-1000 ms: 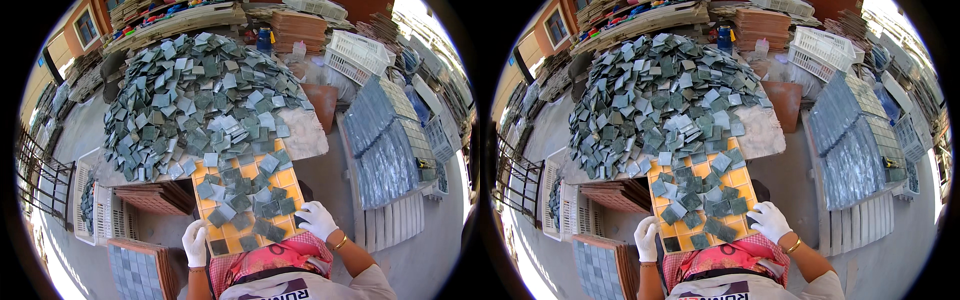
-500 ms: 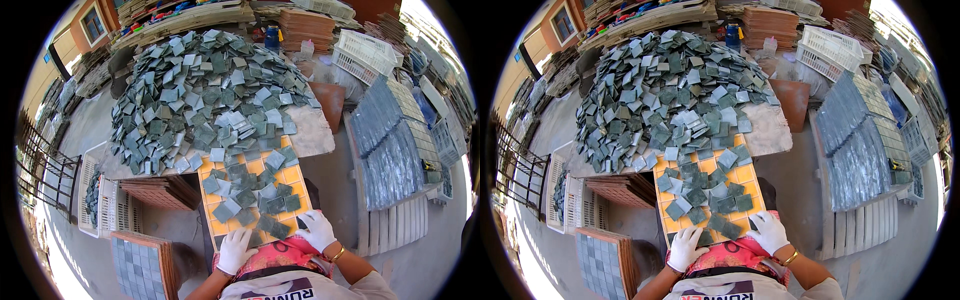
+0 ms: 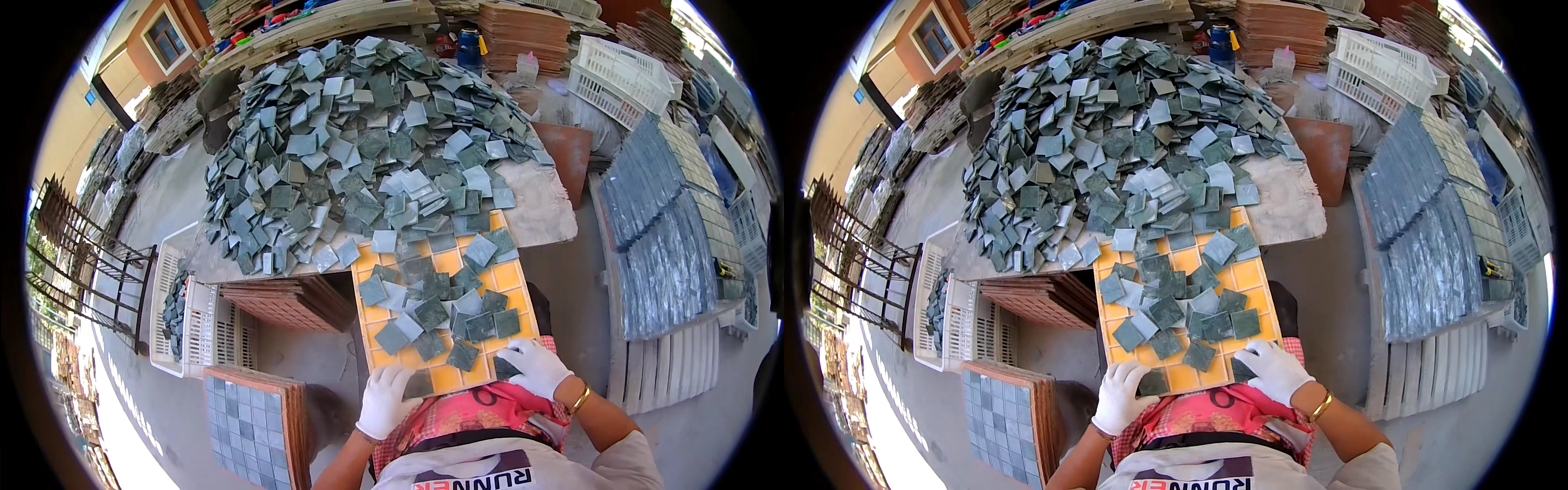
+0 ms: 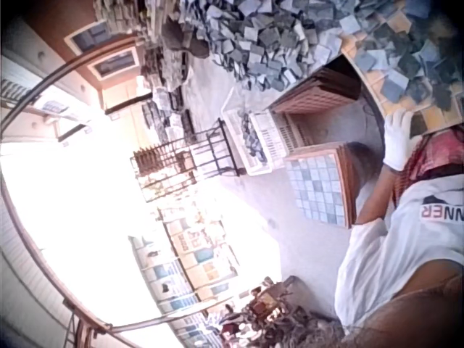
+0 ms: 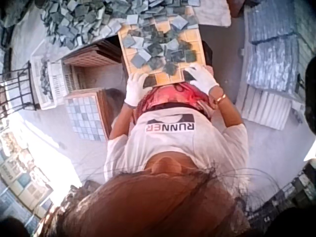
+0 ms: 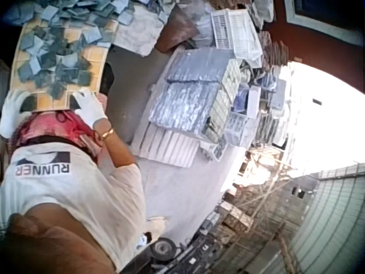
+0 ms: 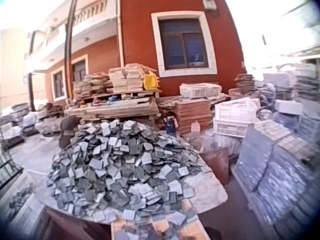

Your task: The person places small square tiles into a grid frame, then flips the frame to reveal a completed tile sheet. They repeat this process with another frame, arranging tiles one by one into the grid.

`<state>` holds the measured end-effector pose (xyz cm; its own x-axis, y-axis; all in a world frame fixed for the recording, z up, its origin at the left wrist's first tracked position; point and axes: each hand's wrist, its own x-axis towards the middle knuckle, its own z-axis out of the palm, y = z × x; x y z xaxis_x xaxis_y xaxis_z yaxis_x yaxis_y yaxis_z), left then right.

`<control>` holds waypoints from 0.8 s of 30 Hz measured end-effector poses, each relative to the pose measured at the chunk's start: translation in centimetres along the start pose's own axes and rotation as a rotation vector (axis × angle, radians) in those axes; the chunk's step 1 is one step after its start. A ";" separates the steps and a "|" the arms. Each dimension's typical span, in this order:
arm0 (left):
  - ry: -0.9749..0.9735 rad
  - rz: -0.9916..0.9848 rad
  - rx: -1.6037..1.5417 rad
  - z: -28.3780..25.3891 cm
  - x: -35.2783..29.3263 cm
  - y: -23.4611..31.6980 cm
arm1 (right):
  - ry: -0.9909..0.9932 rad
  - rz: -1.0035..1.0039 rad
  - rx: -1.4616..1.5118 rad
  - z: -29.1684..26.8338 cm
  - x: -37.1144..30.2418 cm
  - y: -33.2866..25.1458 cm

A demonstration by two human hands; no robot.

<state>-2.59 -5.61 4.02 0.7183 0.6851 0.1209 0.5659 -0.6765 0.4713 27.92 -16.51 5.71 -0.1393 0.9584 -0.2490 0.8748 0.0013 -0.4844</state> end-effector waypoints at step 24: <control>0.073 0.039 -0.015 0.5 0.8 0.1 | 0.168 0.086 0.025 1.5 4.1 -5.2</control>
<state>-1.78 -5.30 3.75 0.7079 0.6768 0.2021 0.5317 -0.6990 0.4782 22.15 -13.05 5.96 0.0168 0.9888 -0.1482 0.8682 -0.0879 -0.4884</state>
